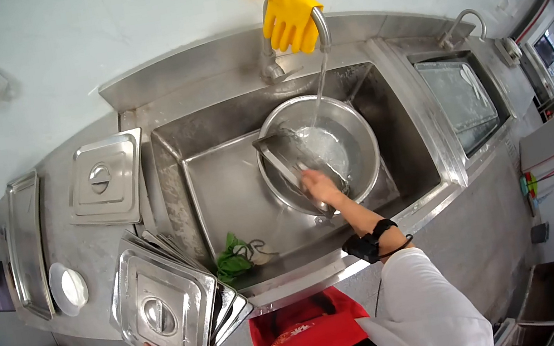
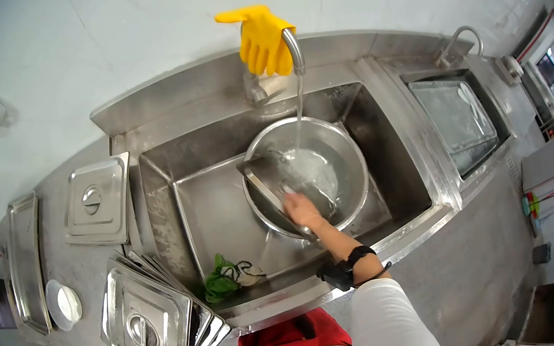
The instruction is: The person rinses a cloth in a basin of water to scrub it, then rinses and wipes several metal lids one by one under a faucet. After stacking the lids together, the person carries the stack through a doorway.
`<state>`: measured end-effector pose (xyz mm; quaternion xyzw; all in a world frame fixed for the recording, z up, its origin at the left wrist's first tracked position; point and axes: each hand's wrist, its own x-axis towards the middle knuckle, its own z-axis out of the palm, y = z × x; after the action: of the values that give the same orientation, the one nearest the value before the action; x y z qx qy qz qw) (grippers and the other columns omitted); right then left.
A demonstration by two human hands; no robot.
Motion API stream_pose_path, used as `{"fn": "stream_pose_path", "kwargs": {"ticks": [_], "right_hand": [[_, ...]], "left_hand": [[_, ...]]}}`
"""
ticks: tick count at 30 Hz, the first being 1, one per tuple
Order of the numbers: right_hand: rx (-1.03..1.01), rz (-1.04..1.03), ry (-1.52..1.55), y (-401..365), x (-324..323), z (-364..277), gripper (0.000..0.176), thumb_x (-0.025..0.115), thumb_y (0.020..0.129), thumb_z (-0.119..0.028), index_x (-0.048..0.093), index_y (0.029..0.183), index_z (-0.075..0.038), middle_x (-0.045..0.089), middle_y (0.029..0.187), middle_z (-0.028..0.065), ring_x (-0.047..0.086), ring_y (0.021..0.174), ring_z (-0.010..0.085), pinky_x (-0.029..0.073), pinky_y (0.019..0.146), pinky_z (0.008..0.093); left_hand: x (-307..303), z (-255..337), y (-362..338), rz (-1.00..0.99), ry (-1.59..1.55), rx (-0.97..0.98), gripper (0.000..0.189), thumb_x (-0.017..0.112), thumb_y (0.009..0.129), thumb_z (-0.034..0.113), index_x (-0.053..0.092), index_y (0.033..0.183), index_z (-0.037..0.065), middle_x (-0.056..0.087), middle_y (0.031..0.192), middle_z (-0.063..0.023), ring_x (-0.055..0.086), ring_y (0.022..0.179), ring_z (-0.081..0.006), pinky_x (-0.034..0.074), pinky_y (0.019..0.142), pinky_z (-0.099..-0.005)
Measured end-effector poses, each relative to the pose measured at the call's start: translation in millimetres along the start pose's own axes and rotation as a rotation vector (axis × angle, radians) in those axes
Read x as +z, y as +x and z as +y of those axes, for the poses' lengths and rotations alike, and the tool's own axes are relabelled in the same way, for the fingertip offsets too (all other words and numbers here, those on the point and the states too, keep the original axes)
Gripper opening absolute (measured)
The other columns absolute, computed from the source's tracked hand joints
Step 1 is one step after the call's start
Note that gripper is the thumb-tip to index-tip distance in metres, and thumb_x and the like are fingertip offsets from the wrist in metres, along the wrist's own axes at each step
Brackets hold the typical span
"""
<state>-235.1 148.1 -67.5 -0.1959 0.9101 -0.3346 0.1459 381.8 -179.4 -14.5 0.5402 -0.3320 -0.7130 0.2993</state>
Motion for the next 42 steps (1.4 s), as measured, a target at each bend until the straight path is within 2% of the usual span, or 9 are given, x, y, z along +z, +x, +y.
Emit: {"fn": "stream_pose_path", "kwargs": {"ticks": [3, 5, 8, 14, 19, 27, 31, 36, 42], "right_hand": [[0.247, 0.363, 0.072, -1, -15, 85, 0.027, 0.047, 0.072, -0.011, 0.056, 0.092, 0.004, 0.056, 0.088, 0.0288, 0.056, 0.081, 0.0389, 0.045, 0.074, 0.0406], [0.859, 0.022, 0.488, -14, -46, 91, 0.028, 0.045, 0.079, -0.011, 0.053, 0.099, 0.007, 0.058, 0.085, 0.0210, 0.059, 0.081, 0.0338, 0.049, 0.065, 0.0408], [0.995, -0.369, 0.558, -46, -39, 104, 0.031, 0.051, 0.081, -0.016, 0.048, 0.103, 0.005, 0.053, 0.091, 0.0212, 0.056, 0.084, 0.0345, 0.048, 0.069, 0.0456], [1.156, -0.139, 1.181, -47, 9, 107, 0.038, 0.056, 0.080, -0.018, 0.038, 0.110, -0.002, 0.037, 0.117, 0.0223, 0.052, 0.085, 0.0333, 0.048, 0.073, 0.0475], [0.790, 0.153, 1.836, -54, -29, 72, 0.007, 0.058, 0.077, -0.009, 0.054, 0.072, -0.009, 0.055, 0.063, -0.0012, 0.052, 0.055, 0.0092, 0.049, 0.067, 0.0274], [0.575, 0.073, 1.793, -74, -79, -1, 0.008, 0.051, 0.076, 0.000, 0.052, 0.082, 0.004, 0.056, 0.089, 0.0151, 0.055, 0.089, 0.0277, 0.048, 0.084, 0.0398], [0.573, 0.011, 1.466, -105, -115, -21, 0.007, 0.049, 0.076, -0.005, 0.052, 0.078, 0.000, 0.058, 0.086, 0.0131, 0.055, 0.086, 0.0258, 0.046, 0.085, 0.0399], [0.463, -0.203, 1.281, -142, -151, -52, 0.029, 0.049, 0.072, -0.004, 0.051, 0.101, 0.001, 0.057, 0.101, 0.0107, 0.056, 0.094, 0.0226, 0.046, 0.083, 0.0358], [0.048, -0.258, 1.033, -171, -143, -181, 0.040, 0.048, 0.074, 0.000, 0.046, 0.114, -0.001, 0.057, 0.103, 0.0063, 0.056, 0.089, 0.0148, 0.045, 0.078, 0.0289]], "left_hand": [[10, 4, -6, 0.037, 0.065, 0.032, 0.050, 0.060, 0.074, 0.018, 0.042, 0.117, 0.002, 0.051, 0.109, -0.0084, 0.048, 0.101, -0.0225, 0.036, 0.090, -0.0363], [11, 6, -7, 0.013, 0.063, 0.031, 0.050, 0.060, 0.074, 0.019, 0.043, 0.117, 0.002, 0.051, 0.109, -0.0088, 0.047, 0.102, -0.0223, 0.035, 0.091, -0.0356], [8, 5, -4, 0.010, 0.063, 0.026, 0.049, 0.060, 0.074, 0.018, 0.043, 0.117, 0.001, 0.051, 0.110, -0.0093, 0.047, 0.102, -0.0225, 0.035, 0.090, -0.0353], [3, 3, -1, 0.001, 0.028, 0.020, 0.046, 0.060, 0.074, 0.017, 0.045, 0.114, 0.001, 0.053, 0.107, -0.0087, 0.050, 0.099, -0.0223, 0.039, 0.087, -0.0355], [0, 2, 1, 0.004, -0.014, -0.022, 0.044, 0.060, 0.074, 0.015, 0.046, 0.113, 0.000, 0.054, 0.107, -0.0086, 0.052, 0.098, -0.0214, 0.042, 0.086, -0.0359], [24, 14, -7, 0.024, -0.007, 0.005, 0.044, 0.058, 0.074, 0.009, 0.044, 0.115, 0.000, 0.055, 0.106, -0.0127, 0.055, 0.096, -0.0242, 0.044, 0.084, -0.0358], [22, 27, 7, 0.044, 0.028, 0.094, 0.042, 0.058, 0.074, 0.006, 0.043, 0.112, -0.002, 0.057, 0.099, -0.0124, 0.057, 0.086, -0.0231, 0.047, 0.077, -0.0345], [34, 68, 19, -0.024, 0.073, 0.062, 0.043, 0.058, 0.072, 0.003, 0.045, 0.113, 0.000, 0.057, 0.096, -0.0105, 0.057, 0.082, -0.0208, 0.047, 0.075, -0.0332], [32, 84, 35, -0.135, 0.048, 0.014, 0.042, 0.057, 0.073, 0.002, 0.046, 0.114, 0.002, 0.057, 0.098, -0.0102, 0.057, 0.085, -0.0201, 0.048, 0.076, -0.0325]]}}
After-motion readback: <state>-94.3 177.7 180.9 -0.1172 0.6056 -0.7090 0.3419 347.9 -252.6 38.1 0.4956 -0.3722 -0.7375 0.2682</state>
